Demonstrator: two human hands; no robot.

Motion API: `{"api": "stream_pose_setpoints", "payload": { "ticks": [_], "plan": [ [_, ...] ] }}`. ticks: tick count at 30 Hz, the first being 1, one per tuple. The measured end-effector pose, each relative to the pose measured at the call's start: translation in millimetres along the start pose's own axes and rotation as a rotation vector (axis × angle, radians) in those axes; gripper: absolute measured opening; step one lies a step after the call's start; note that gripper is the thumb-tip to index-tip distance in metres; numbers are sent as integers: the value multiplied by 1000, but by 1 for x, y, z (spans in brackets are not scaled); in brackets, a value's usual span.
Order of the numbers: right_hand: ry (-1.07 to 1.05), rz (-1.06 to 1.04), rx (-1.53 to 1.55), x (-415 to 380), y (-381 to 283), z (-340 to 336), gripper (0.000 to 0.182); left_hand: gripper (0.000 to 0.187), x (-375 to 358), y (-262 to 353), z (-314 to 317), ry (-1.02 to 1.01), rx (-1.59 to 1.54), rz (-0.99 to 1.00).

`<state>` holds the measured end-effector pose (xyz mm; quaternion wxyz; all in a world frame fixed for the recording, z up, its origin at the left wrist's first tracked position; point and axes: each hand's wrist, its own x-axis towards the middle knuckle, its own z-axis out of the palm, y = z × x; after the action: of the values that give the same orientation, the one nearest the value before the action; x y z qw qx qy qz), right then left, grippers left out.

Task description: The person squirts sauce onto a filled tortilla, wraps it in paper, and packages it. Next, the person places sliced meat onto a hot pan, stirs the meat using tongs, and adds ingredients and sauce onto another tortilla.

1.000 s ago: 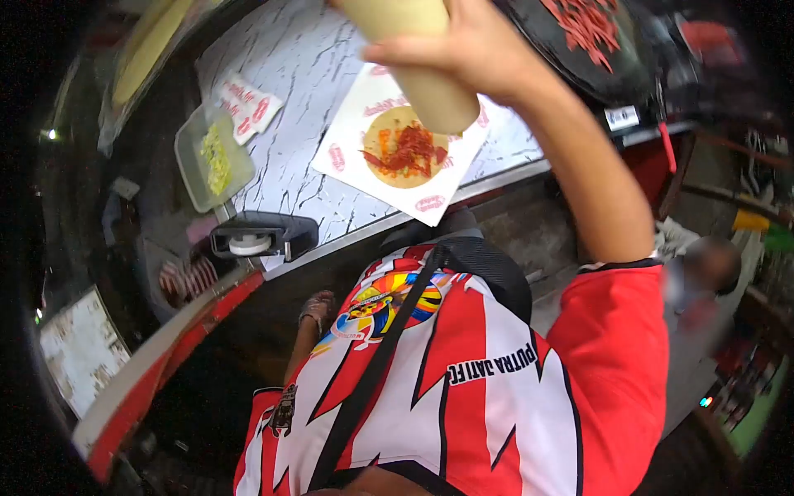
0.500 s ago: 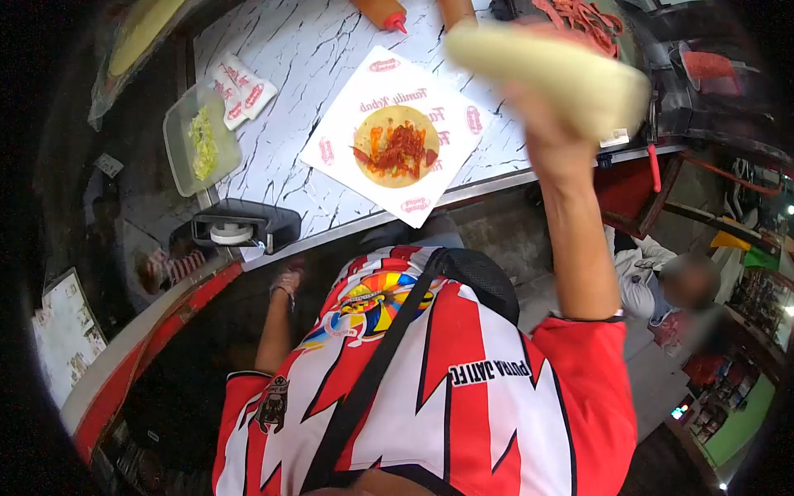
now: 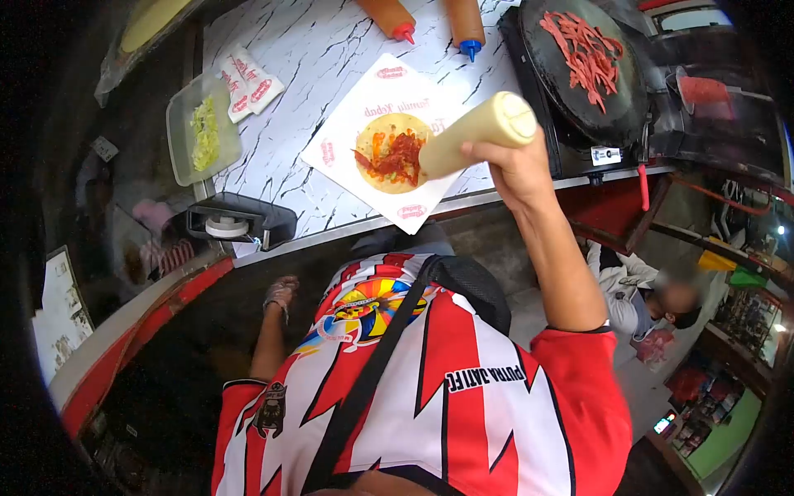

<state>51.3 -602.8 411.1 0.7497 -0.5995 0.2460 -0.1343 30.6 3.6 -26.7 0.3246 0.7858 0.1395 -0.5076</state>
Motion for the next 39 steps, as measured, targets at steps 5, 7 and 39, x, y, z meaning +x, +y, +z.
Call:
{"api": "stream_pose_setpoints", "payload": {
  "ticks": [5,7,39],
  "plan": [
    [63,-51,58,1,-11,-2,40,30,23,-7,10,-37,156,114],
    [48,-34,72,-2,-12,1,40,31,-10,36,6,30,199,19],
    [-72,-86,-13,19,-23,53,34,26,6,-35,38,75,-45,92]
  ]
}}
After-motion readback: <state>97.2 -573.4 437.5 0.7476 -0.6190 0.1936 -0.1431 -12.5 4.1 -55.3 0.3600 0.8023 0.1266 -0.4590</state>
